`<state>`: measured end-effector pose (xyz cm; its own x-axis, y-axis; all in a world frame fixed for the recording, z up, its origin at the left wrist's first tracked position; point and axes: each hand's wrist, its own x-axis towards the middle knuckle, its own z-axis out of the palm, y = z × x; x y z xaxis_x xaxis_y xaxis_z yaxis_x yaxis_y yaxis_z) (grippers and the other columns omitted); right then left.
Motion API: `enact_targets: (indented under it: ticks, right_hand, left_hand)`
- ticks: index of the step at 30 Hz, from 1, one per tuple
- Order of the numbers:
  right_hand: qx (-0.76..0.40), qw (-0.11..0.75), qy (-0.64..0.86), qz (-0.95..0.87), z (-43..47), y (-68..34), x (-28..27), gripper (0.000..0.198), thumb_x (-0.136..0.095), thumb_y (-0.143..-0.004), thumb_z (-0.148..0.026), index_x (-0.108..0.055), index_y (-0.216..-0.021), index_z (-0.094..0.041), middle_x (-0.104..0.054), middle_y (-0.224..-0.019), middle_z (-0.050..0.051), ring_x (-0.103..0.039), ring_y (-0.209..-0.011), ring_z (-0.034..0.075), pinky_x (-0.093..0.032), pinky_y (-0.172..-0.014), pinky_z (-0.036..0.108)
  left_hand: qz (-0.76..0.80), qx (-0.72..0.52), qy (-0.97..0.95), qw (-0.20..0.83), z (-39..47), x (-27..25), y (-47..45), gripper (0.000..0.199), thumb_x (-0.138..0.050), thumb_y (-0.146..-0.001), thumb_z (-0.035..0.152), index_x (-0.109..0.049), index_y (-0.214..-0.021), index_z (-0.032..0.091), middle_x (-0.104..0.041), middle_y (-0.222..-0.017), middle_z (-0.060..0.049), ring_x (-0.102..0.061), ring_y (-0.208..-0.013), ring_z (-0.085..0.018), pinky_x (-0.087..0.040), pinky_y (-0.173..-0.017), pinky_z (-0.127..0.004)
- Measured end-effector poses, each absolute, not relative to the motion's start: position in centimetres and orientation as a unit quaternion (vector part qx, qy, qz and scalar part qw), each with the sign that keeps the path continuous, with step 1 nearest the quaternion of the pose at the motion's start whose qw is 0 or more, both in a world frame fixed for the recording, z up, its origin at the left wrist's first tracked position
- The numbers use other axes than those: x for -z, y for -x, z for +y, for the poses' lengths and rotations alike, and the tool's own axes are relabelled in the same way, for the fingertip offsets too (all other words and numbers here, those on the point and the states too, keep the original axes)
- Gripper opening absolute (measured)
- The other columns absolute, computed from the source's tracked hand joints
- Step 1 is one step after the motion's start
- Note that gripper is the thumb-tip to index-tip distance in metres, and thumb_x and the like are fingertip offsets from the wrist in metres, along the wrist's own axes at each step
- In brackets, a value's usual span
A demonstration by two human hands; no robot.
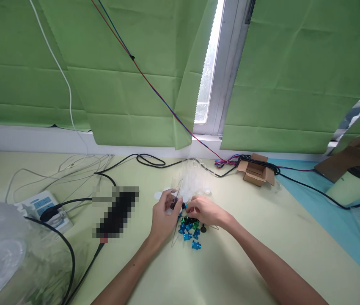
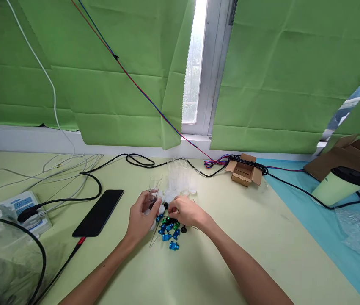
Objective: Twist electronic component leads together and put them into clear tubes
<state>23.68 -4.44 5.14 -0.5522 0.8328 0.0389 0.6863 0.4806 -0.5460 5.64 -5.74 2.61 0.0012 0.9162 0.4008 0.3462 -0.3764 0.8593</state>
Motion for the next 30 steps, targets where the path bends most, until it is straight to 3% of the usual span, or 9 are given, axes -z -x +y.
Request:
enact_targets:
  ticks: [13, 30]
  right_hand:
    - [-0.167, 0.102, 0.477, -0.857, -5.3, -22.9, -4.5, 0.014, -0.054, -0.090, -0.015, -0.067, -0.087, -0.017, -0.060, -0.089, 0.007, -0.054, -0.072, 0.016, -0.032, -0.059, 0.025]
    - [-0.148, 0.120, 0.474, -0.859, -5.2, -22.7, -3.3, 0.012, -0.050, -0.091, -0.014, -0.056, -0.081, -0.017, -0.056, -0.087, 0.005, -0.052, -0.071, 0.015, -0.033, -0.061, 0.026]
  left_hand:
    - [0.482, -0.510, -0.668, 0.246, -5.7, -2.6, -5.7, 0.025, -0.059, -0.088, 0.038, -0.057, -0.106, 0.021, -0.056, -0.072, 0.002, -0.053, -0.066, -0.014, -0.045, -0.064, -0.025]
    - [0.478, -0.513, -0.670, 0.243, -5.7, -2.4, -5.8, 0.027, -0.059, -0.087, 0.039, -0.058, -0.107, 0.020, -0.057, -0.073, 0.001, -0.055, -0.067, -0.014, -0.047, -0.064, -0.026]
